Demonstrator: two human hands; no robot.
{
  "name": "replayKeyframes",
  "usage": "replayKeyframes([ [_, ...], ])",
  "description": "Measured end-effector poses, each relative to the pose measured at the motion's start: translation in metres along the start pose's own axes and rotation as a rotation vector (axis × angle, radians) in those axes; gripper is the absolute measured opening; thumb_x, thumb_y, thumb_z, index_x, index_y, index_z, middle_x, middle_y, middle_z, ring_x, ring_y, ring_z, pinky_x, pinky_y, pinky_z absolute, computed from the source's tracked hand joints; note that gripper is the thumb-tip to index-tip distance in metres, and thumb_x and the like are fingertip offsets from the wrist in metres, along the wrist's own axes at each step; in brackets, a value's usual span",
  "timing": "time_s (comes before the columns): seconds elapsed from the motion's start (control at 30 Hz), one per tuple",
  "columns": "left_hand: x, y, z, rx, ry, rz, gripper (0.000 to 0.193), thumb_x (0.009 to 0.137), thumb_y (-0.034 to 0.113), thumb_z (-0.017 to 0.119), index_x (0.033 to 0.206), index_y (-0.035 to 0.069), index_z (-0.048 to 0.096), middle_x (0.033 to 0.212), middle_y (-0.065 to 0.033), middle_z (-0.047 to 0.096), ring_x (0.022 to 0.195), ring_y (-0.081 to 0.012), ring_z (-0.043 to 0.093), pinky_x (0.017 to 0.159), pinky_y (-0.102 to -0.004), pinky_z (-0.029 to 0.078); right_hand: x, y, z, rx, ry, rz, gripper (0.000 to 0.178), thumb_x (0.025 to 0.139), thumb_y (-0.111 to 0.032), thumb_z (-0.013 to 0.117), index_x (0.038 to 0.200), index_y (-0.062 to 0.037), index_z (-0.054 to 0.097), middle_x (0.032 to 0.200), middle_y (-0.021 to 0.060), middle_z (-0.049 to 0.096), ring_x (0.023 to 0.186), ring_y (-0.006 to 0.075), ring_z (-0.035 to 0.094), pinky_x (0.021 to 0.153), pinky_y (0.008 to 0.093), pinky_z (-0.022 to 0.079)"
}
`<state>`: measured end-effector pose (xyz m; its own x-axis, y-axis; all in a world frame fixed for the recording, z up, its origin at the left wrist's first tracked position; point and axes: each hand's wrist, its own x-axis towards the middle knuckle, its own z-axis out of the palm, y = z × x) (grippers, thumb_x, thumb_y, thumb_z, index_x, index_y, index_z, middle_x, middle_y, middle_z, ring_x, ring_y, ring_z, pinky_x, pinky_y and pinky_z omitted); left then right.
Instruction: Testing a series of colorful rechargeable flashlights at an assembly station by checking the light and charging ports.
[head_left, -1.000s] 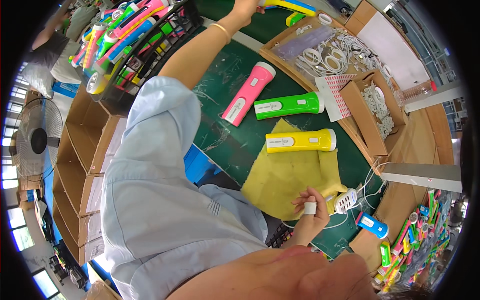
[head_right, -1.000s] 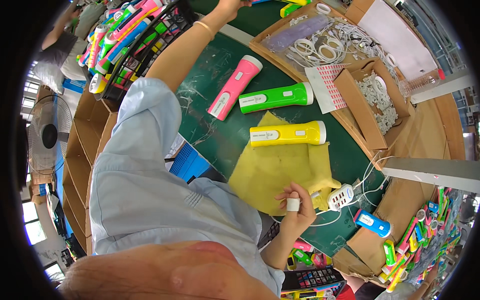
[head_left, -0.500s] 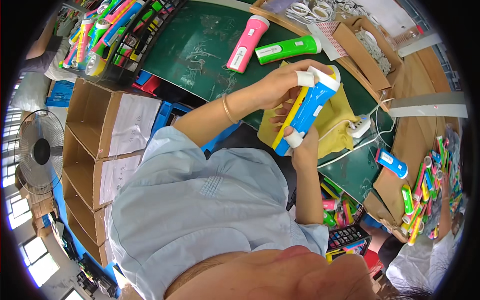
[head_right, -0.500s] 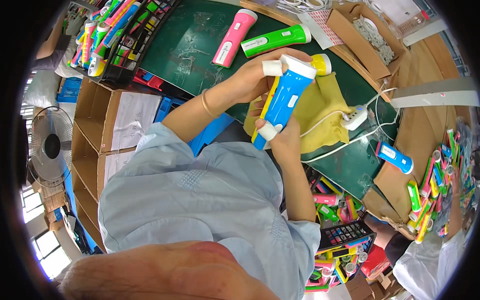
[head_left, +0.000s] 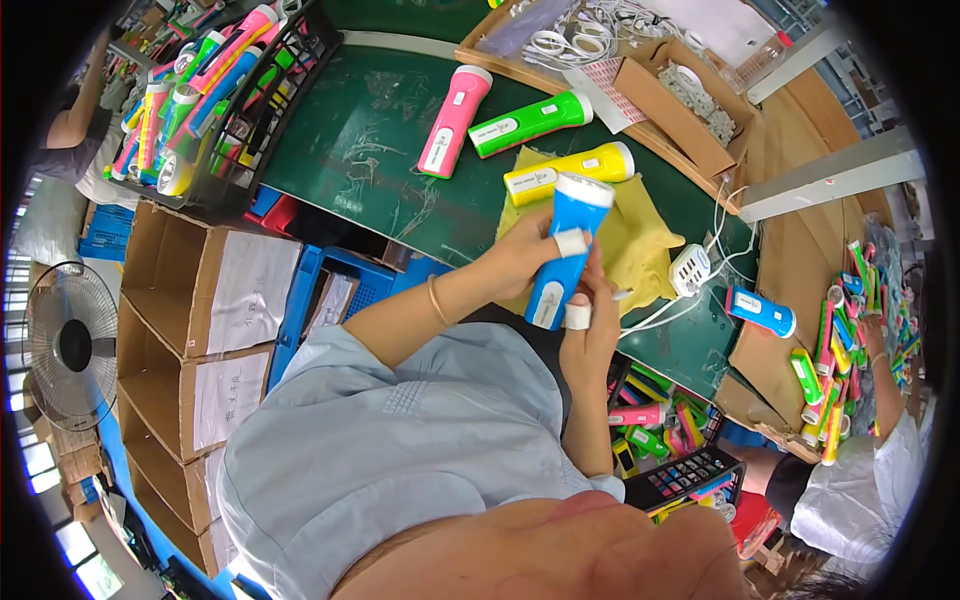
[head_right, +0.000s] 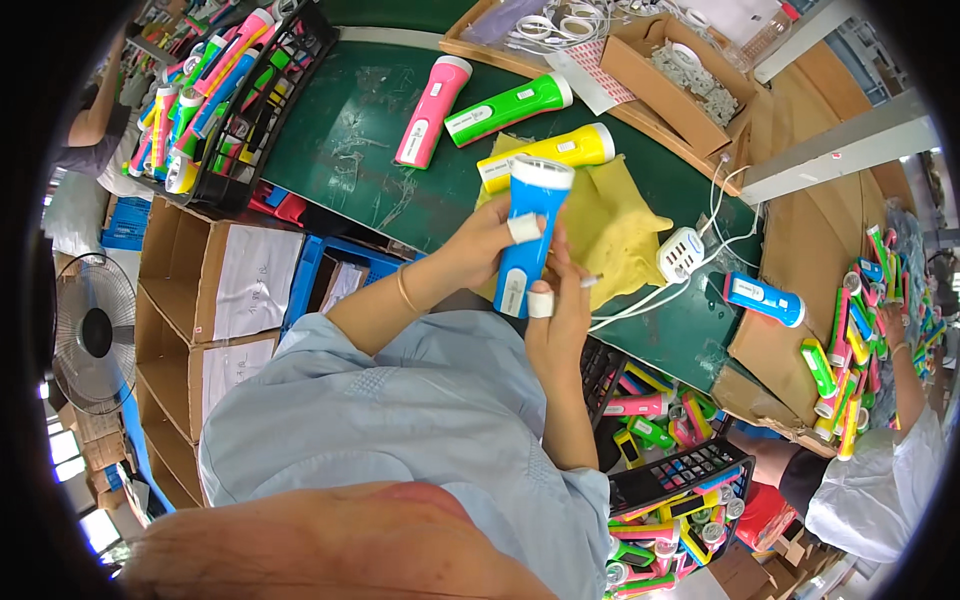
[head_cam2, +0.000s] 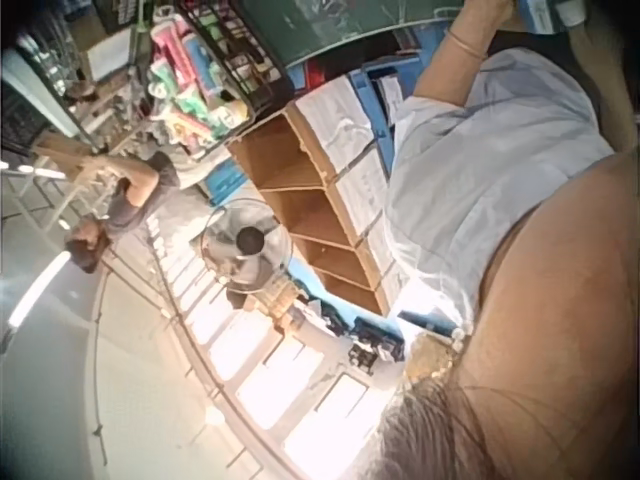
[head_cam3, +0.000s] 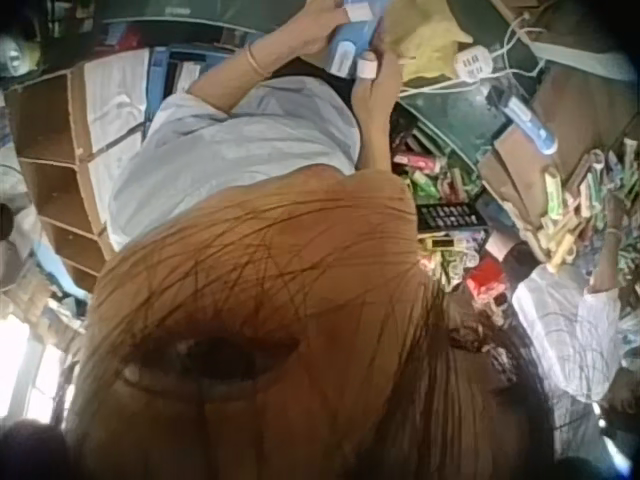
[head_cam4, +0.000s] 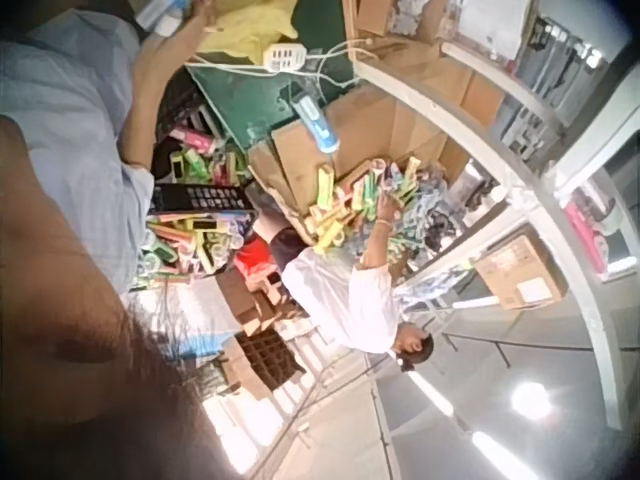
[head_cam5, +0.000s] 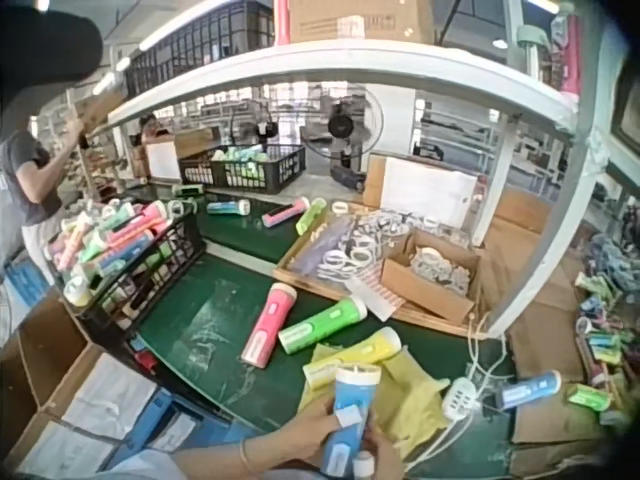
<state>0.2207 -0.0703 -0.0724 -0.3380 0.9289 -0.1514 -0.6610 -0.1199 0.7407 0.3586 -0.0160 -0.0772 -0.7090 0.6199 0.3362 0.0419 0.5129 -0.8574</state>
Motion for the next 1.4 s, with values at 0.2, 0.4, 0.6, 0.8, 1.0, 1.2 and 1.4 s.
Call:
replayKeyframes([
  [0.2,0.015,0.028,0.016,-0.150,0.012,-0.152,0.033,0.086,0.030,0.056,0.105,0.005,0.046,0.083,-0.0087,0.054,0.065,-0.0162,0.056,0.058,-0.0298,0.049,-0.012,-0.010,-0.019,0.201,0.071,0.395,0.037,0.088,-0.003,0.039,0.124,-0.0053,0.048,0.073,0.0026,0.050,0.059,0.0070,0.042,0.055,0.0202,0.036],
  [0.4,0.025,0.030,0.017,-0.196,-0.026,-0.235,0.032,0.087,0.032,0.052,0.105,0.005,0.046,0.082,-0.0094,0.055,0.061,-0.0182,0.057,0.056,-0.0309,0.050,-0.029,0.007,-0.022,0.130,0.100,0.322,0.021,0.087,-0.006,0.051,0.107,-0.0005,0.055,0.070,0.0022,0.052,0.062,0.0064,0.046,0.057,0.0195,0.037],
  [0.6,0.035,0.020,0.014,0.095,0.118,-0.128,0.029,0.081,0.019,0.054,0.104,0.004,0.044,0.085,-0.0103,0.055,0.069,-0.0208,0.060,0.062,-0.0327,0.051,-0.020,0.004,-0.026,0.289,0.038,0.399,0.019,0.087,-0.005,0.050,0.101,-0.0009,0.061,0.074,0.0003,0.051,0.064,0.0049,0.046,0.057,0.0179,0.037],
  [0.8,0.044,0.053,0.021,1.074,0.336,0.511,0.080,0.074,0.027,0.067,0.128,-0.004,0.018,0.103,-0.0192,0.052,0.088,-0.0338,0.057,0.072,-0.0375,0.047,0.012,0.024,-0.043,0.563,0.250,0.386,0.017,0.083,-0.006,0.059,0.096,0.0050,0.061,0.077,0.0056,0.058,0.064,0.0096,0.050,0.057,0.0199,0.038],
  [1.0,0.063,0.036,0.005,1.076,0.463,0.535,0.082,0.073,0.027,0.071,0.127,-0.007,0.018,0.102,-0.0141,0.052,0.086,-0.0284,0.058,0.072,-0.0334,0.048,0.034,0.012,-0.031,0.253,0.113,0.255,0.011,0.084,-0.006,0.059,0.091,0.0018,0.061,0.077,0.0005,0.058,0.071,0.0079,0.051,0.069,0.0201,0.041],
  [1.2,0.028,0.042,0.005,0.155,-0.025,-0.051,0.039,0.086,0.033,0.055,0.107,0.000,0.050,0.089,-0.0083,0.057,0.085,-0.0168,0.058,0.074,-0.0296,0.049,0.048,-0.007,-0.027,-0.222,-0.008,-0.124,0.013,0.074,0.001,0.061,0.087,0.0004,0.060,0.078,0.0086,0.056,0.071,0.0186,0.055,0.063,0.0252,0.042],
  [1.4,0.024,0.023,0.013,0.482,0.152,0.052,0.035,0.086,0.034,0.055,0.098,0.001,0.051,0.090,-0.0084,0.057,0.073,-0.0130,0.056,0.062,-0.0252,0.048,0.061,-0.025,-0.032,-0.482,-0.271,-0.462,0.017,0.066,0.003,0.062,0.082,-0.0013,0.058,0.077,0.0118,0.053,0.073,0.0277,0.052,0.063,0.0368,0.042],
])
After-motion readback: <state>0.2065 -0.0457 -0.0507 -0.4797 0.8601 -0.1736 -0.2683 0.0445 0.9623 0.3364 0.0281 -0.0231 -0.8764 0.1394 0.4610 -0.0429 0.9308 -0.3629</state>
